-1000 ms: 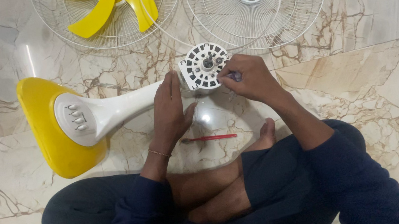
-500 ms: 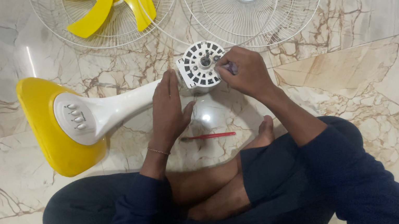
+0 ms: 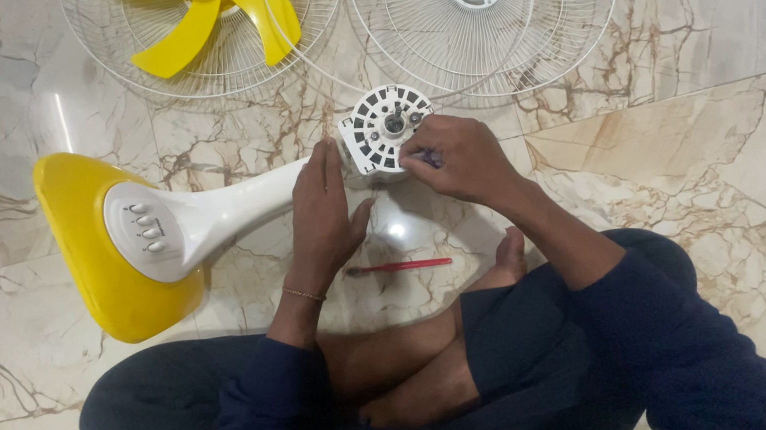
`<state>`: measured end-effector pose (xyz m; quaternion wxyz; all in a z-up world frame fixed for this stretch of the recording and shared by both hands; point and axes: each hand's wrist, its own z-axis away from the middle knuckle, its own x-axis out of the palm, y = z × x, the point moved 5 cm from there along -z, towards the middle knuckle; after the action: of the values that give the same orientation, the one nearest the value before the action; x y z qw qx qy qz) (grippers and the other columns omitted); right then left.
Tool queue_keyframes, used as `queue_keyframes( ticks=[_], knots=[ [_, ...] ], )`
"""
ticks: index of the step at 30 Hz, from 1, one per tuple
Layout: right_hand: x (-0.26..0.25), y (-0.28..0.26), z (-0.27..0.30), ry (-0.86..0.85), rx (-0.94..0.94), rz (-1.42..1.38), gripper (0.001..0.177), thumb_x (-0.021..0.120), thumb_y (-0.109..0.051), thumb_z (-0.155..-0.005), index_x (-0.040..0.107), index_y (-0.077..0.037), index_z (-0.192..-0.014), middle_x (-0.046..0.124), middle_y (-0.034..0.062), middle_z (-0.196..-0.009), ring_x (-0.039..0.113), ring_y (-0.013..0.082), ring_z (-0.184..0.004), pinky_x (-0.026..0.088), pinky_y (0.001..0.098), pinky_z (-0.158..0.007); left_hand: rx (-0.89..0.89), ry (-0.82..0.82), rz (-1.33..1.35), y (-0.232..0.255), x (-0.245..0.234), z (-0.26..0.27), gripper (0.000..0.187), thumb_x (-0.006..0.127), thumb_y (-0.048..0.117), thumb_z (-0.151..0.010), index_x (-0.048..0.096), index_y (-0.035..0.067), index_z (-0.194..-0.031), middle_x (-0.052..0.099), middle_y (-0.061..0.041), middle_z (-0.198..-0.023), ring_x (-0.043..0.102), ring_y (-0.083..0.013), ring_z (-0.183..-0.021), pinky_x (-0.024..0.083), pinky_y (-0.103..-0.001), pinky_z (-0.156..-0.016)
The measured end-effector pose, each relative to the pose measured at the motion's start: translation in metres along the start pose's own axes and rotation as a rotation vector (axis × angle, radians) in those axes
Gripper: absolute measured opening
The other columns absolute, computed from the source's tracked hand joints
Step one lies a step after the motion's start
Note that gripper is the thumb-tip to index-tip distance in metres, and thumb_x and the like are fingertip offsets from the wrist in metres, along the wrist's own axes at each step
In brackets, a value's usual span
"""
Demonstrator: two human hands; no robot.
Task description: The person sits on the floor and assembles a disassembled electric fan. They wipe the fan base and motor housing with a cloth, then use a red tool to clean the motor. Finally, they attach the front wire cage to the motor assembly.
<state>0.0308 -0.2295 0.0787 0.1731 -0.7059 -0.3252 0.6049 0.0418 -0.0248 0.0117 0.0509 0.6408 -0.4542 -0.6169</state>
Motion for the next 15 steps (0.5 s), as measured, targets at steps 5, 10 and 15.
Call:
queue_keyframes(
  ticks=[5,10,15],
  knots=[
    [-0.005,0.013,-0.001,0.062,0.081,-0.011,0.014,0.078,-0.021,-0.087,0.077,-0.009,-0.092,0.068,0.0074,-0.084,0.067,0.0225,-0.071,0.052,0.0358,-0.065,0.016,0.016,-0.018,-0.002,0.001,0.001,0.099,0.084,0.02,-0.08,0.028,-0.009,-0.155,0.036,-0.032,-0.155,0.043,-0.0465,-0.138,0.036,-0.05,-0.116],
    [0.0,0.014,-0.001,0.017,0.025,-0.009,0.012,0.077,-0.02,-0.088,0.077,-0.008,-0.093,0.068,0.0077,-0.084,0.066,0.0229,-0.071,0.052,0.0348,-0.066,0.018,0.041,0.044,0.0,0.0,0.0,0.102,0.084,0.02,-0.077,0.026,-0.01,-0.155,0.038,-0.032,-0.153,0.043,-0.0475,-0.137,0.035,-0.052,-0.115],
    [0.004,0.013,0.001,-0.199,-0.009,-0.149,0.014,0.078,-0.02,-0.085,0.078,-0.009,-0.093,0.072,0.0052,-0.083,0.066,0.02,-0.072,0.052,0.0325,-0.065,-0.015,0.07,0.169,0.0,-0.011,-0.004,0.106,0.083,0.026,-0.077,0.025,-0.004,-0.159,0.049,-0.026,-0.14,0.049,-0.0446,-0.127,0.038,-0.055,-0.108]
  ],
)
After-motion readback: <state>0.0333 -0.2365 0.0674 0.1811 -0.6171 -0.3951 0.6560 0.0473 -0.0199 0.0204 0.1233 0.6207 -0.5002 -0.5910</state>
